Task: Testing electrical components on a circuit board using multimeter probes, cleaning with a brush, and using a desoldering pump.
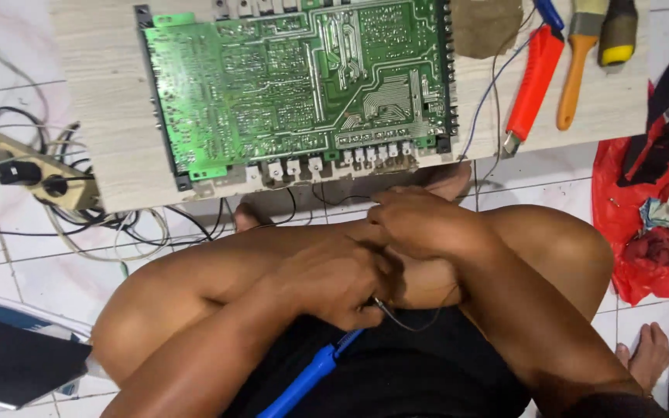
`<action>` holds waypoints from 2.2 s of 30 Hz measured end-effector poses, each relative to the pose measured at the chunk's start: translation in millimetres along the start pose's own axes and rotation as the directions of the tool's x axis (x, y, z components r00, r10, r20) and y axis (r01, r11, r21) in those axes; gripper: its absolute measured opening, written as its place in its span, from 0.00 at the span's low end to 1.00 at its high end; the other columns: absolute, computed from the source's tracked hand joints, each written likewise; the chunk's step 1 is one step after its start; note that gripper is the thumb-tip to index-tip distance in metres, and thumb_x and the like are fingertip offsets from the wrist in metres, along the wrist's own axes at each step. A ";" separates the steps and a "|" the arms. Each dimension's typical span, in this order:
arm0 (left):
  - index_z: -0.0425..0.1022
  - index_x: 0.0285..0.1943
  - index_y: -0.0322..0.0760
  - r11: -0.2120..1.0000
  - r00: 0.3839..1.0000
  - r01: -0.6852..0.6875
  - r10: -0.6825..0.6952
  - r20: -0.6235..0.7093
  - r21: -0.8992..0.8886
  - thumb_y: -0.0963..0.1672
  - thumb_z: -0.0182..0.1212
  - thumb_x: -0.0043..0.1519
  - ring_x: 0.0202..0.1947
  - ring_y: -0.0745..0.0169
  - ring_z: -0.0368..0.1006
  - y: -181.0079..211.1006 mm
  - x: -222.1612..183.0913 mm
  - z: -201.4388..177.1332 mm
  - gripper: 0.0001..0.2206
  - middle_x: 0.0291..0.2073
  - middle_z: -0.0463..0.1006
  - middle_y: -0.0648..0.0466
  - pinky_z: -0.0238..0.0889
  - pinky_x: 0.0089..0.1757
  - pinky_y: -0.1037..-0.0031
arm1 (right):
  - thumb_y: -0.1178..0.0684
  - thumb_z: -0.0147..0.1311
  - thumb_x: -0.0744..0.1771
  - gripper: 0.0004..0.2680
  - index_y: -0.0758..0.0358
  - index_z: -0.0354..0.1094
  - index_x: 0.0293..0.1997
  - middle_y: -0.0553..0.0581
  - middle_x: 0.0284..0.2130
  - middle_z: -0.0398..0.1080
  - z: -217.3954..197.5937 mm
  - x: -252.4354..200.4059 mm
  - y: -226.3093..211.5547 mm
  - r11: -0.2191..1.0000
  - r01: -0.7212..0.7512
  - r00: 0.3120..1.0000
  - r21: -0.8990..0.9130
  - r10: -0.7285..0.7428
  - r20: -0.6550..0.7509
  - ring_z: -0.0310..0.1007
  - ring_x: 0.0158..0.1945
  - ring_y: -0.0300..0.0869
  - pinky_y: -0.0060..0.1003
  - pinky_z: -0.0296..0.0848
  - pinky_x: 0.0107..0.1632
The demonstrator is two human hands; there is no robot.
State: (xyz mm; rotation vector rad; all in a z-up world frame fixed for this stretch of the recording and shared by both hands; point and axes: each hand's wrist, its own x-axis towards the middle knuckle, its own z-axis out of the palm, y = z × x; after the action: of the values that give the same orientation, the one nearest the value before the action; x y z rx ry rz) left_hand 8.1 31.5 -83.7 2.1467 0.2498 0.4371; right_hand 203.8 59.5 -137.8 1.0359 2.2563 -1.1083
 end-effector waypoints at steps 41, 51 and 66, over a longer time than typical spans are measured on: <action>0.72 0.55 0.45 0.970 0.928 0.235 -0.206 -0.311 0.058 0.44 0.54 0.61 0.35 0.46 0.78 14.3 -18.9 -16.8 0.13 0.43 0.82 0.52 0.68 0.37 0.61 | 0.52 0.49 0.70 0.15 0.79 0.80 0.38 0.65 0.25 0.78 -42.7 -116.0 13.2 0.298 0.524 0.850 0.798 -0.237 -0.470 0.77 0.27 0.49 0.42 0.77 0.33; 0.73 0.53 0.46 0.972 0.936 0.044 0.041 -0.350 0.231 0.40 0.61 0.57 0.38 0.50 0.76 8.6 -12.7 -6.2 0.15 0.43 0.78 0.55 0.67 0.37 0.66 | 0.64 0.55 0.61 0.03 0.61 0.72 0.29 0.47 0.20 0.73 -10.8 -38.7 -4.0 0.825 0.118 0.977 0.552 0.005 -0.215 0.67 0.23 0.35 0.30 0.67 0.27; 0.77 0.56 0.30 0.997 0.786 -0.022 -0.028 -0.618 -0.072 0.43 0.49 0.66 0.35 0.59 0.68 22.1 -15.5 -37.5 0.15 0.48 0.73 0.44 0.66 0.37 0.75 | 0.62 0.46 0.70 0.07 0.73 0.71 0.47 0.63 0.44 0.76 -31.3 -74.3 -13.1 0.746 0.488 0.400 0.453 0.270 -0.876 0.75 0.36 0.42 0.30 0.75 0.41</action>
State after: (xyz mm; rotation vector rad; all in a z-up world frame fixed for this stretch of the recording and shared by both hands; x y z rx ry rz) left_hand -20.8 41.8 -49.1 1.8626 0.5944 1.1358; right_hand 239.4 46.8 -65.5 2.3220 2.7907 -1.8003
